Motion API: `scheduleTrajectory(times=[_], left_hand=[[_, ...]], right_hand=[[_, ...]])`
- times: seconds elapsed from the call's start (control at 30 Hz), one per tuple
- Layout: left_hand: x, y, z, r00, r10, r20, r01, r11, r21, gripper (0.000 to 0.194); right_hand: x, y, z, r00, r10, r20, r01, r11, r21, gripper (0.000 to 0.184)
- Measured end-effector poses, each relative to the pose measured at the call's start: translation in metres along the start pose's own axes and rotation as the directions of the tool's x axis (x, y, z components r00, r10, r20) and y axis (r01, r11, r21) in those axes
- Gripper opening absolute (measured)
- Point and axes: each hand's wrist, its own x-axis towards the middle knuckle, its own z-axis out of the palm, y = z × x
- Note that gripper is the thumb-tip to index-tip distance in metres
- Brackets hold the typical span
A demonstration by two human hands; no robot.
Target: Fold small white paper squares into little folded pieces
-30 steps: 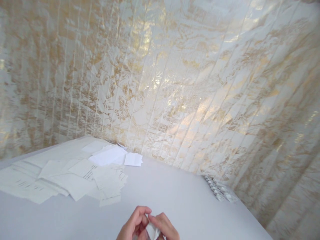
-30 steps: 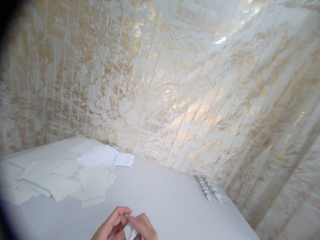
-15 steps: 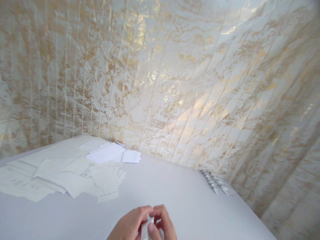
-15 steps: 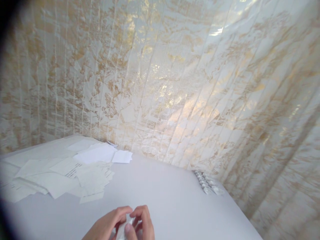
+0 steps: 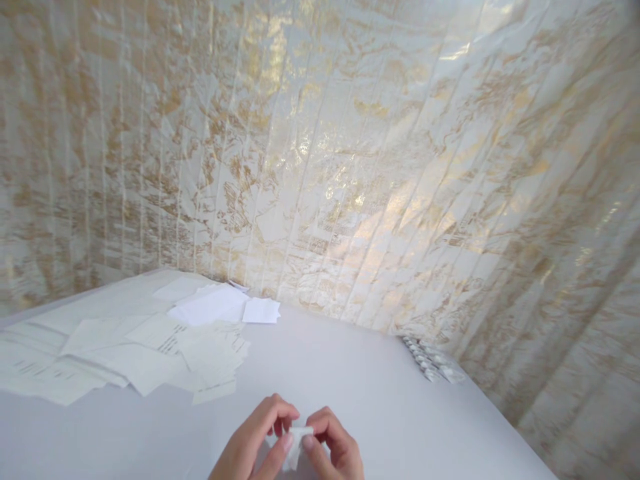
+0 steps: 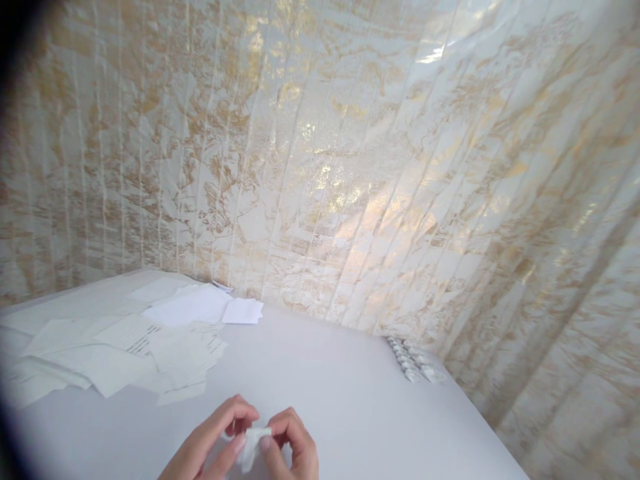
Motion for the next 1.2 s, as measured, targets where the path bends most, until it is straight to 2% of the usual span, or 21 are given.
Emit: scheduleTrajectory(times=[0.1, 0.37, 0.53, 0.67, 0.83, 0.9, 0.97, 1.07, 1.2], left_hand=[[0.002, -0.001, 0.0, 0.998, 0.012, 0.055, -0.013, 1.0, 0.017, 0.027], [0.0, -0.013, 0.004, 0.994, -0.007, 0.107, 0.007, 1.0, 0.004, 0.022], [0.001, -0.01, 0.006, 0.994, -0.044, 0.097, 0.047, 0.998, -0.033, 0.021], [0.004, -0.005, 0.005, 0.986, -0.125, 0.11, 0.136, 0.986, -0.1, 0.031], [0.007, -0.004, 0.001, 0.934, -0.299, 0.194, 0.331, 0.931, -0.154, 0.042], [0.008, -0.006, 0.001, 0.92, -0.33, 0.213, 0.37, 0.91, -0.188, 0.046], [0.009, -0.009, 0.002, 0.916, -0.34, 0.212, 0.386, 0.891, -0.24, 0.049], [0.01, -0.011, 0.003, 0.916, -0.35, 0.194, 0.395, 0.868, -0.299, 0.051], [0.009, -0.008, 0.003, 0.911, -0.356, 0.208, 0.408, 0.853, -0.326, 0.05]], right_hand=[[0.0, -0.002, 0.002, 0.999, -0.037, 0.024, 0.037, 0.999, 0.006, 0.041], [0.0, -0.006, 0.003, 0.998, -0.063, 0.017, 0.063, 0.998, -0.011, 0.035], [0.004, -0.01, 0.0, 0.999, 0.029, 0.016, -0.03, 0.999, 0.033, 0.044], [0.005, -0.011, 0.001, 0.989, 0.148, 0.021, -0.15, 0.981, 0.122, 0.055], [0.002, -0.006, 0.004, 0.979, 0.2, 0.028, -0.202, 0.97, 0.139, 0.051], [0.001, -0.005, 0.003, 0.989, 0.144, 0.021, -0.146, 0.984, 0.104, 0.045], [0.001, -0.007, 0.002, 1.0, -0.017, 0.001, 0.017, 1.0, -0.006, 0.032], [0.001, -0.016, 0.002, 0.963, -0.266, 0.045, 0.269, 0.929, -0.253, 0.008], [-0.002, -0.027, 0.005, 0.93, -0.326, 0.17, 0.368, 0.833, -0.413, 0.021]])
